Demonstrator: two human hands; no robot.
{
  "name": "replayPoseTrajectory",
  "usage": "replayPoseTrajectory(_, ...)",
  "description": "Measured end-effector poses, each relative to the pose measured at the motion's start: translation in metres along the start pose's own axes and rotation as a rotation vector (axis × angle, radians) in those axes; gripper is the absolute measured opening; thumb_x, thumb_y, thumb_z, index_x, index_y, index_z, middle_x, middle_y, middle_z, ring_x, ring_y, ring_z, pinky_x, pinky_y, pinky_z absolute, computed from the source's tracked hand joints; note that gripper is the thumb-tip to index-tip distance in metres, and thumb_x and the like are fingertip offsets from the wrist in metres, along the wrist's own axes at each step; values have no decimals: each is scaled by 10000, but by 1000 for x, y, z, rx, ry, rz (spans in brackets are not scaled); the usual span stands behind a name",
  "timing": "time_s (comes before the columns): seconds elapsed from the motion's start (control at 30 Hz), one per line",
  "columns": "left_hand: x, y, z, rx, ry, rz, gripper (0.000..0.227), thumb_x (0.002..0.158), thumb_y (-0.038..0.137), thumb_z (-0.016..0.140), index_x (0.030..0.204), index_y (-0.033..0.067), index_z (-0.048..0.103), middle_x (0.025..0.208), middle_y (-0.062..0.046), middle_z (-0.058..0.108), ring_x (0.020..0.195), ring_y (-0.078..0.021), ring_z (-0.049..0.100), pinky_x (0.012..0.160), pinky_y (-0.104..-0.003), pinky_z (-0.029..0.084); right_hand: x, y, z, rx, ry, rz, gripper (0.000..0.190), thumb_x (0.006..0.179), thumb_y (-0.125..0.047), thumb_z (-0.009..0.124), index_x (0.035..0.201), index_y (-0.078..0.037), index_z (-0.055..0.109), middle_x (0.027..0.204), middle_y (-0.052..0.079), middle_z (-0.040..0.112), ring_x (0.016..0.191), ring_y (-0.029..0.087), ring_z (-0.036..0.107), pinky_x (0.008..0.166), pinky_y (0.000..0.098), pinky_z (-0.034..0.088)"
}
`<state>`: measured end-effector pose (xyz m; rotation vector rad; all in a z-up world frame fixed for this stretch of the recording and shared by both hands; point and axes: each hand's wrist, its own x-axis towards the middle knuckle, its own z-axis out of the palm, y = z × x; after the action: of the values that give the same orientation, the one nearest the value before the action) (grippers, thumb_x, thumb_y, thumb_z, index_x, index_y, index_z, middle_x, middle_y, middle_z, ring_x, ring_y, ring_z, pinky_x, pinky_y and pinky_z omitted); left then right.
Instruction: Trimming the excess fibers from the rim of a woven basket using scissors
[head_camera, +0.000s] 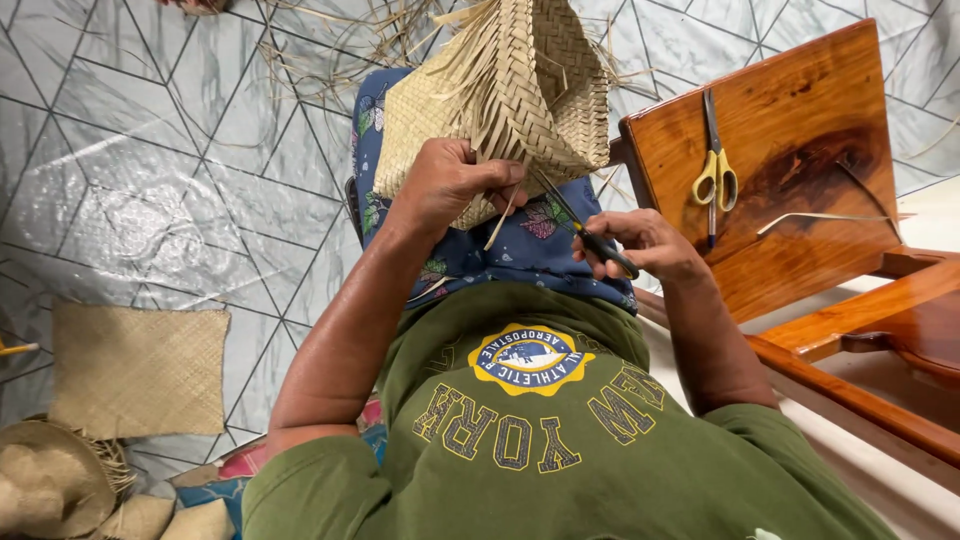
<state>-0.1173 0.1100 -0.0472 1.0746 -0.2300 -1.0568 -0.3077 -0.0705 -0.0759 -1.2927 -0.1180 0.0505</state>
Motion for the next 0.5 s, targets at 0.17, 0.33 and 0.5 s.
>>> replayPoseTrajectory(0.17,0,4,-1,105,-62,41,144,714,14,722,655,-94,646,565,-239,620,457,-231,650,483,-325,571,19,-8,2,-10,49,-32,375,728,-235,722,837,110,625,608,140,609,546,157,598,520,250,451)
replayPoseTrajectory(0.33,5,-15,-15,111,-33,-4,159,737,33,720,673,-89,640,576,-233,614,502,-244,658,527,-331,570,24,-4,2,50,68,-50,334,713,-193,727,797,117,635,538,106,576,473,90,505,458,190,402)
replayPoseTrajectory(0.5,-4,-3,-5,32,-8,7,137,740,9,721,712,-93,635,588,-239,624,516,-244,668,526,-308,570,24,5,7,95,101,-85,335,715,-186,716,776,129,619,541,144,569,472,143,515,450,233,392)
